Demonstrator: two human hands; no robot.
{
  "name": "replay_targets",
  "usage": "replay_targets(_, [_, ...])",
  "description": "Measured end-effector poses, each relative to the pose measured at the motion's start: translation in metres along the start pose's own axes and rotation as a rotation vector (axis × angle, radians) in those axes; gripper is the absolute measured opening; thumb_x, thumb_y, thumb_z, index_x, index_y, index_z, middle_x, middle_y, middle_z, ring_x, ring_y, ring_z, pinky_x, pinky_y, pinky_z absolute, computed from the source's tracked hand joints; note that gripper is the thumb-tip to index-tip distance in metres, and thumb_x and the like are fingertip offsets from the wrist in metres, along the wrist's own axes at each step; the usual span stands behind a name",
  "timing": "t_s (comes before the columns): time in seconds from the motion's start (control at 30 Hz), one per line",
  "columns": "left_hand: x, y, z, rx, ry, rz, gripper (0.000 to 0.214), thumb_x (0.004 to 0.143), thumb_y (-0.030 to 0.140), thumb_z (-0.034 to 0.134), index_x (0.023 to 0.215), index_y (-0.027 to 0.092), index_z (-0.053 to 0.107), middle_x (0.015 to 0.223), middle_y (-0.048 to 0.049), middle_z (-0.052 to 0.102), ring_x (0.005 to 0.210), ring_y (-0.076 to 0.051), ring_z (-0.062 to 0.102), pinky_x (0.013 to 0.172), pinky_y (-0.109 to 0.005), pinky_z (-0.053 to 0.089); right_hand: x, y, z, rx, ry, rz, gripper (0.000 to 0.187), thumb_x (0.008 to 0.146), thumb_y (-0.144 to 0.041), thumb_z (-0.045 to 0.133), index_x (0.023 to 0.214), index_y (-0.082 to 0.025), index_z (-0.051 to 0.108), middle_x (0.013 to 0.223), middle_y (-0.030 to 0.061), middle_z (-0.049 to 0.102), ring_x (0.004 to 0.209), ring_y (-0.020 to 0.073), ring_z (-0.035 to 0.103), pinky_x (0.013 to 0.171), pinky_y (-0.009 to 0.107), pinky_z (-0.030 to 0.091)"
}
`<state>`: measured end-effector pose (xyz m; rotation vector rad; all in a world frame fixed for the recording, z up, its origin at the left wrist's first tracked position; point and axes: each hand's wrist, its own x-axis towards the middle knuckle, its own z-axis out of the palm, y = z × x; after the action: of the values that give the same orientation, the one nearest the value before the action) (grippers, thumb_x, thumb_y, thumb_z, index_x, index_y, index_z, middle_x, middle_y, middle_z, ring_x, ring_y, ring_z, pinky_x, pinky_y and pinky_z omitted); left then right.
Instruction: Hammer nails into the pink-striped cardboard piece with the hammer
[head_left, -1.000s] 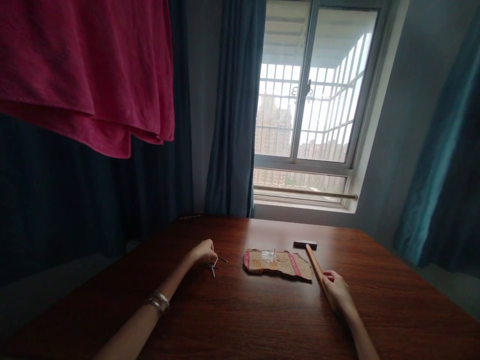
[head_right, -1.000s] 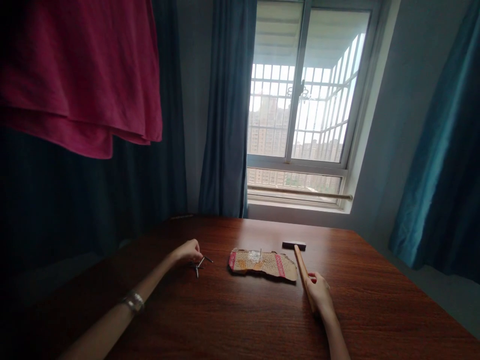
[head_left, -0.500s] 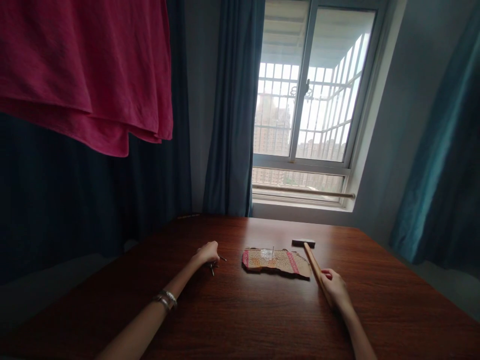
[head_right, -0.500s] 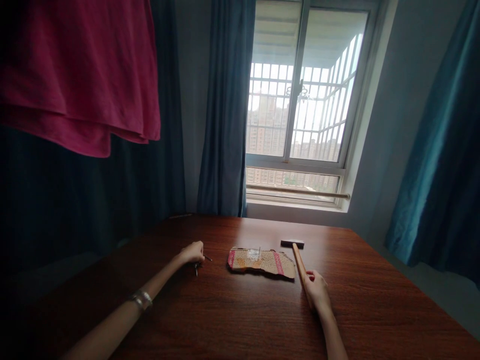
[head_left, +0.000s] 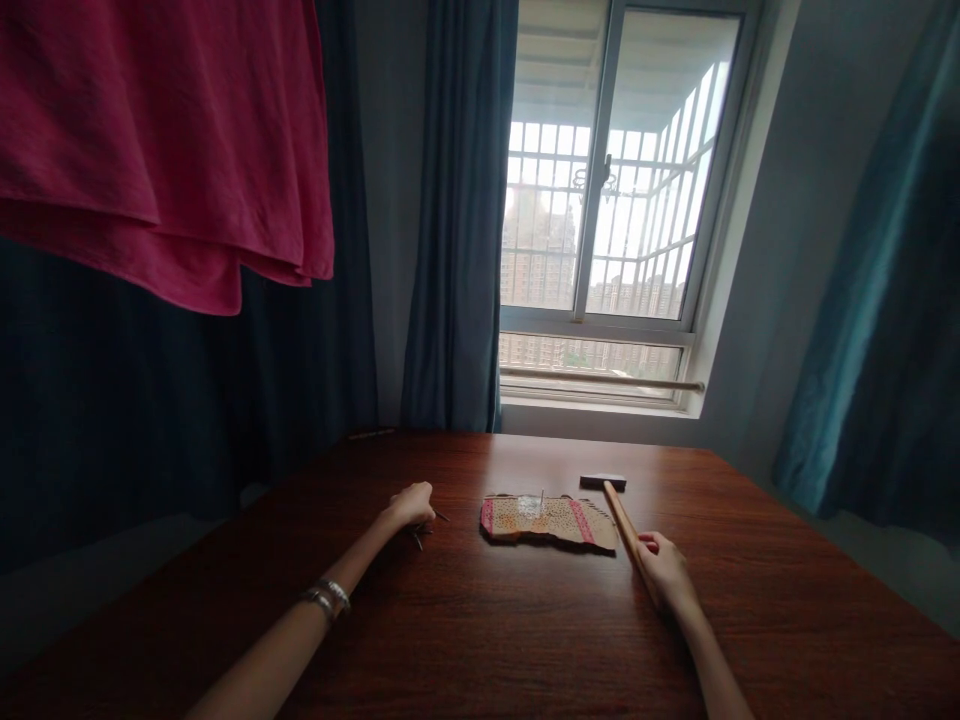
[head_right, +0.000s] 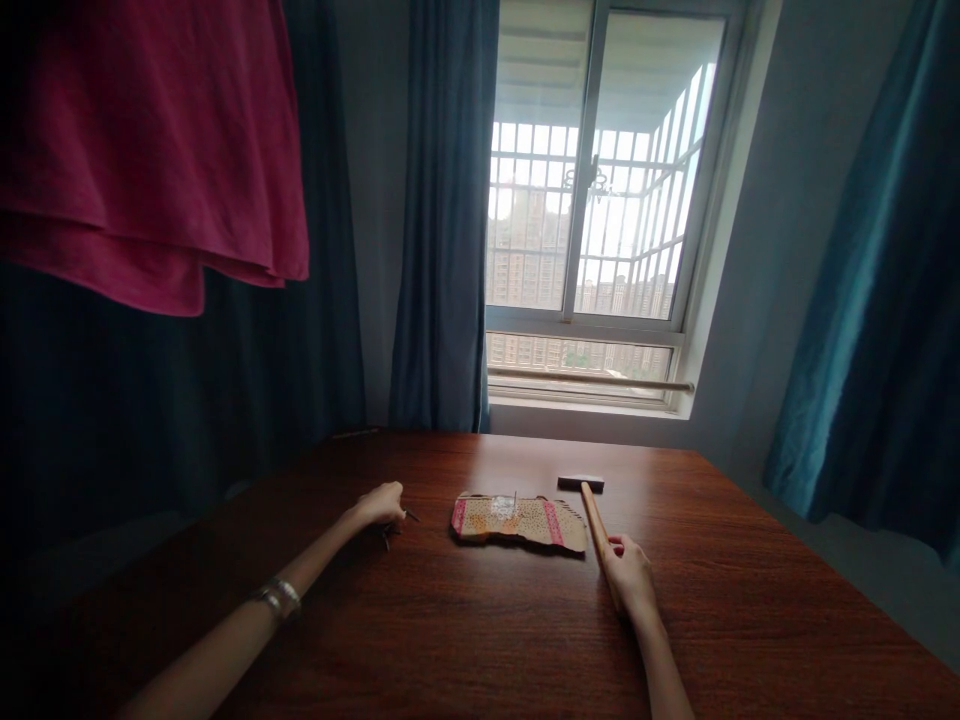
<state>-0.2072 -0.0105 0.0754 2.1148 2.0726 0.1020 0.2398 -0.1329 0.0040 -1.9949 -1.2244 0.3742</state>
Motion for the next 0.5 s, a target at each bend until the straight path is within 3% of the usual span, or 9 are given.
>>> replay_targets(0.2, [0.003,0.004,-0.01,-0.019,-0.007,0.021,0.008,0.056,0.02,0.059,0.06,0.014,0.06,0.063,-0.008,0.065,0.062,-0.02,0.062,0.053,-0.024,0.04,-0.002,-0.005,-0.001,-0.011,0.001,0.009,0.032,0.072,-0.033,0.047,0.091,-0.015,0.065,0.086,0.0091,0.069,0.082,0.0214,0.064,0.07,0.025,0.045])
replay_targets(0.33, [0.002,0.014,-0.021,-0.134,0.015,0.132,0.01,0.06,0.02,0.055,0.056,0.013,0.06,0.054,-0.0046,0.061,0.059,-0.018,0.06,0.051,-0.022,0.039,-0.006,-0.011,-0.006,-0.017,0.041,0.021,0.033,0.072,-0.035,0.048,0.092,-0.017,0.066,0.083,0.0091,0.069,0.081,0.023,0.063,0.07,0.027,0.045])
replay_targets(0.43, [-0.001,0.034,-0.029,-0.301,0.005,0.258,0.014,0.063,0.023,0.054,0.061,0.011,0.061,0.054,-0.0025,0.06,0.056,-0.015,0.057,0.049,-0.02,0.039,-0.01,-0.023,-0.012,0.008,0.158,-0.017,0.036,0.074,-0.034,0.045,0.099,-0.015,0.064,0.092,0.0125,0.067,0.085,0.0239,0.062,0.074,0.029,0.044])
replay_targets(0.5, [-0.004,0.052,-0.032,-0.452,-0.008,0.376,0.019,0.065,0.027,0.054,0.068,0.011,0.062,0.059,-0.0016,0.061,0.055,-0.013,0.055,0.048,-0.02,0.039,-0.013,-0.04,-0.013,0.092,0.258,-0.133,0.037,0.076,-0.034,0.043,0.099,-0.014,0.064,0.096,0.0143,0.066,0.084,0.0237,0.061,0.075,0.03,0.045])
